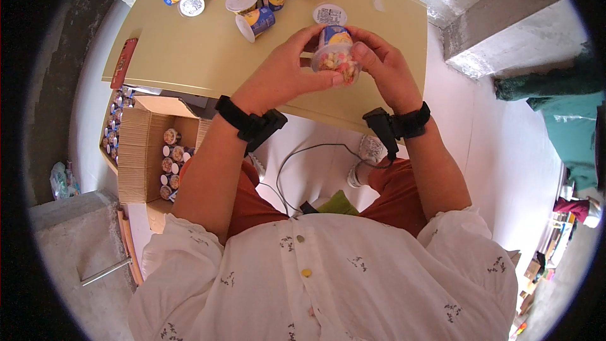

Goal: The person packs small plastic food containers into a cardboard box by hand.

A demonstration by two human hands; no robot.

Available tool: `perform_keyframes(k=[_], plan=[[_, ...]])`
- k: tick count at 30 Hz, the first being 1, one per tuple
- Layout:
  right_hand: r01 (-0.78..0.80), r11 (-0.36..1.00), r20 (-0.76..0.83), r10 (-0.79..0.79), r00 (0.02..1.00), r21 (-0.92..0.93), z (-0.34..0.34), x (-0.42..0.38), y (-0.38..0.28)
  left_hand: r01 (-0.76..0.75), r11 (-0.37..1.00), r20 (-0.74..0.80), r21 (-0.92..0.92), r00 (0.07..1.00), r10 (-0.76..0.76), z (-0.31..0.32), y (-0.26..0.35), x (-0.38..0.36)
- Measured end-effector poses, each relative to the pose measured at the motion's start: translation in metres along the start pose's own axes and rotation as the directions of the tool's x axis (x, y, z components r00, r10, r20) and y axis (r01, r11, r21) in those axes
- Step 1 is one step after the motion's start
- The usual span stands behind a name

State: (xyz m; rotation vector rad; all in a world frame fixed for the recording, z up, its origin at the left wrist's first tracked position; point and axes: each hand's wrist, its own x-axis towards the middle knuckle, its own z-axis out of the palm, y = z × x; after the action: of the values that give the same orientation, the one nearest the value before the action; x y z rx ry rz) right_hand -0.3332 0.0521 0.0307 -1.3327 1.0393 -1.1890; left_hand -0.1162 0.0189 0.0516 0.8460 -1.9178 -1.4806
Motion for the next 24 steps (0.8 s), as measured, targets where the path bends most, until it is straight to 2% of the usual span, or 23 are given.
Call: perform_keyframes(k=[1, 3, 4, 6, 8, 12, 15, 16, 17, 18, 19, 21, 23, 24], plan=[[0.000, 1.000, 0.000, 0.000, 1.000, 0.000, 0.001, -0.001, 0.000, 0.007, 0.999, -0.027, -0.047, 1.000, -0.008, 0.001, 0.001, 0.000], [-0.068, 0.958, -0.034, 0.080, 0.996, 0.278, 0.007, -0.002, 0.001, 0.013, 0.995, -0.053, -0.094, 0.998, -0.018, 0.003, 0.002, 0.000], [-0.067, 0.958, -0.034, 0.080, 0.996, 0.278, 0.010, -0.002, 0.002, 0.013, 0.995, -0.082, -0.097, 0.996, -0.021, 0.005, 0.002, 0.000], [-0.085, 0.843, -0.038, 0.124, 0.991, 0.531, 0.014, -0.003, 0.003, 0.014, 0.995, -0.111, -0.100, 0.993, -0.025, 0.005, 0.000, 0.000], [-0.084, 0.876, -0.037, 0.115, 0.993, 0.474, 0.014, -0.003, -0.001, -0.025, 0.998, -0.073, -0.056, 0.997, 0.021, 0.002, -0.004, 0.002], [-0.104, 0.947, 0.009, 0.106, 0.994, 0.303, 0.005, -0.003, -0.002, 0.002, 0.999, -0.026, -0.052, 1.000, -0.004, -0.001, -0.001, 0.002], [-0.133, 0.954, 0.003, 0.137, 0.991, 0.267, 0.002, -0.002, -0.003, -0.011, 0.999, -0.012, 0.037, 1.000, 0.011, -0.001, 0.001, 0.002], [-0.133, 0.954, 0.003, 0.137, 0.991, 0.267, 0.004, -0.003, -0.004, -0.003, 1.000, -0.043, -0.023, 0.999, 0.002, 0.002, 0.005, 0.000], [-0.095, 0.930, -0.022, 0.110, 0.994, 0.355, 0.009, -0.004, -0.005, 0.002, 0.996, -0.073, -0.084, 0.997, -0.008, 0.003, 0.007, 0.000], [-0.055, 0.897, -0.050, 0.086, 0.995, 0.439, 0.013, -0.006, -0.006, 0.002, 0.996, -0.074, -0.084, 0.997, -0.009, 0.004, 0.005, 0.001], [-0.056, 0.897, -0.050, 0.086, 0.995, 0.439, 0.016, -0.006, -0.005, -0.014, 0.996, -0.089, -0.090, 0.996, 0.006, 0.005, 0.001, 0.003], [-0.063, 0.819, -0.039, 0.104, 0.994, 0.570, 0.020, -0.007, -0.004, -0.030, 0.995, -0.105, -0.096, 0.994, 0.020, 0.005, -0.001, 0.003], [-0.059, 0.845, -0.043, 0.096, 0.994, 0.531, 0.019, -0.007, -0.002, 0.041, 0.974, -0.042, -0.224, 0.998, -0.052, 0.003, 0.000, 0.003], [-0.054, 0.870, -0.049, 0.089, 0.995, 0.490, 0.018, -0.006, -0.002, 0.041, 0.974, -0.041, -0.224, 0.998, -0.052, 0.002, 0.001, 0.002]])
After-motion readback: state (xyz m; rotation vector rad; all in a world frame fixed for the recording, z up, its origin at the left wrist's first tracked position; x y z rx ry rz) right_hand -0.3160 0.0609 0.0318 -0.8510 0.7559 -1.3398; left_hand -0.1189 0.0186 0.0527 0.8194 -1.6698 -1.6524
